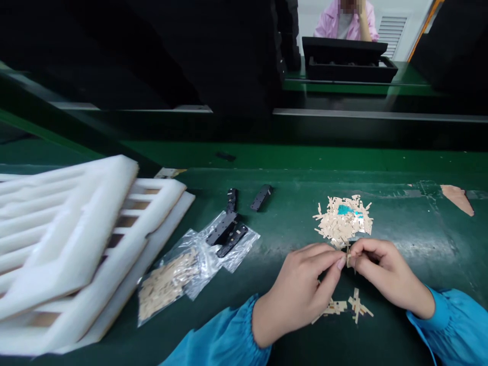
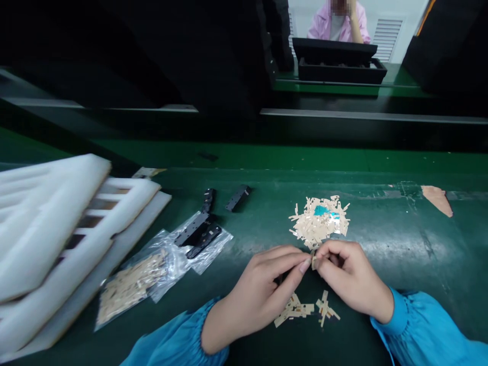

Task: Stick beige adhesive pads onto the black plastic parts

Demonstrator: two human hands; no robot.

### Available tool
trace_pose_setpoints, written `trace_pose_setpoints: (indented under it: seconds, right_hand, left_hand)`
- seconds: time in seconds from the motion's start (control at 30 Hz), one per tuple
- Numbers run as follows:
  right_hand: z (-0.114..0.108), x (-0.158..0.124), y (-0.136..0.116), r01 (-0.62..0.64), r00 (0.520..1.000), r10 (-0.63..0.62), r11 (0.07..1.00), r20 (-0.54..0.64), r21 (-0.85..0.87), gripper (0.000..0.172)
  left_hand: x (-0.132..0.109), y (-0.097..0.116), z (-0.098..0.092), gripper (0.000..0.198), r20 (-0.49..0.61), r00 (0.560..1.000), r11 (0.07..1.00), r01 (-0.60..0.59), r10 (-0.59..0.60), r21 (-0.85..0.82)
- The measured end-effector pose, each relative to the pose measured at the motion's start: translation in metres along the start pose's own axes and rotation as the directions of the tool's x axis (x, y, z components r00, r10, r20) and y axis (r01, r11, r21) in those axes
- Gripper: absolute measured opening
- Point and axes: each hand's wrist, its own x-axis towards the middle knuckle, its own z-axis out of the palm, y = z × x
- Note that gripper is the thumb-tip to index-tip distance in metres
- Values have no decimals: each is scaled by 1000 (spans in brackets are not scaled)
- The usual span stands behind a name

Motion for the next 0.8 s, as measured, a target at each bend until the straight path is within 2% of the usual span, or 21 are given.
trace_pose_setpoints:
  seconds: [0.37,0.53,0.6,0.67,0.7,0.77,0.8]
  right_hand:
    - [1,0,1,-35,999,35,999,25,30,12]
    - [0,-2,-3,-57,997,54,996,53,62,8]
    - [-1,-2,-6,-74,995,68,993,70,89,7]
    - [-2,-2,-9,-78,994,69,990,83,114,10]
    - [-3,-1,-10,-73,994,63,990,89,121,12]
    - [-3,-1,-12,-58,994,46,990,98,125,15]
    - [-3,0,-12,-50,994,39,991,98,121,16]
  left_hand:
    - [-3,-8,6,18,1,996,968,-89,91,236]
    - [-3,-21,8,19,-54,998,893,-9,37,449]
    - [-1,-24,8,21,-77,997,874,37,1,485]
    - [2,-22,6,19,-90,995,909,82,-50,408]
    - [3,-19,5,17,-82,993,943,112,-90,314]
    - [6,-12,3,16,-21,982,981,187,-186,43]
    - [7,-9,3,17,20,973,968,232,-231,-99]
